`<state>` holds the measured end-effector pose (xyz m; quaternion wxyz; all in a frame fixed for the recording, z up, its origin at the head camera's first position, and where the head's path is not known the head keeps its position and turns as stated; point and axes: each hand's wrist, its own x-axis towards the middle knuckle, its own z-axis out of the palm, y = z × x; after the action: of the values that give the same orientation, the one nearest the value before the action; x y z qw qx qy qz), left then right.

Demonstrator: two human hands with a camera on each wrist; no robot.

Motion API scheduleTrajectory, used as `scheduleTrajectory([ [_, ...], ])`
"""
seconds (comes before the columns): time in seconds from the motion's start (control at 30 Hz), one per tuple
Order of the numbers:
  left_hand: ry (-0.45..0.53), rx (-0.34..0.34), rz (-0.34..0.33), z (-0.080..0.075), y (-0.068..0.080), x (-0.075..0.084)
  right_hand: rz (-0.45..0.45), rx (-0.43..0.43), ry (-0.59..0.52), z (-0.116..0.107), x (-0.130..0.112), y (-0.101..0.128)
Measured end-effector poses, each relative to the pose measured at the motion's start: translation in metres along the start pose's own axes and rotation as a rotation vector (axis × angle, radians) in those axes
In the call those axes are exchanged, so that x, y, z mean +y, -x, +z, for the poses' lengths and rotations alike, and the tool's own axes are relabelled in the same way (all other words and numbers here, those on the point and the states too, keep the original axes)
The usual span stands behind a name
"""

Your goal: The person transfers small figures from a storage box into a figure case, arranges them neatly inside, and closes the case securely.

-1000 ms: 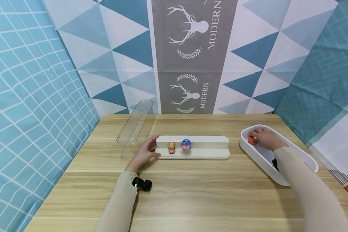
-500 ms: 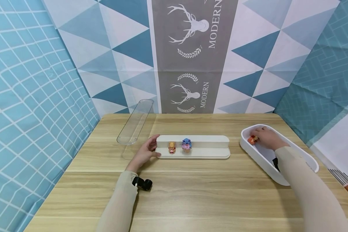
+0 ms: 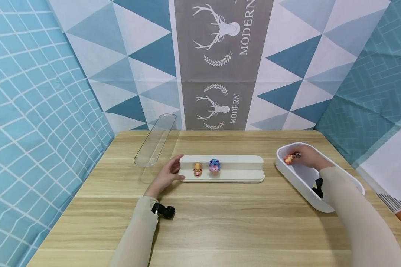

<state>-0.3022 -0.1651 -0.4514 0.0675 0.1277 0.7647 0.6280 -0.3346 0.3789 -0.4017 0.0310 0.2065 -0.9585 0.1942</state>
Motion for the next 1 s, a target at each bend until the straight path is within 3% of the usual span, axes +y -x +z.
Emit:
scheduleTrajectory([
  [0.27, 0.003, -0.001, 0.007, 0.0002, 0.0003, -0.0013, 0.091, -0.007, -0.148, -0.0016, -0.0061, 0.0025],
  [0.63, 0.0, 0.001, 0.008, -0.0002, -0.0007, -0.0018, 0.246, -0.019, -0.273, -0.0034, -0.0033, 0.0036],
  [1.0, 0.011, -0.002, 0.003, 0.0001, -0.0007, -0.0015, 0.277, -0.006, -0.415, -0.0024, -0.0048, 0.0074],
])
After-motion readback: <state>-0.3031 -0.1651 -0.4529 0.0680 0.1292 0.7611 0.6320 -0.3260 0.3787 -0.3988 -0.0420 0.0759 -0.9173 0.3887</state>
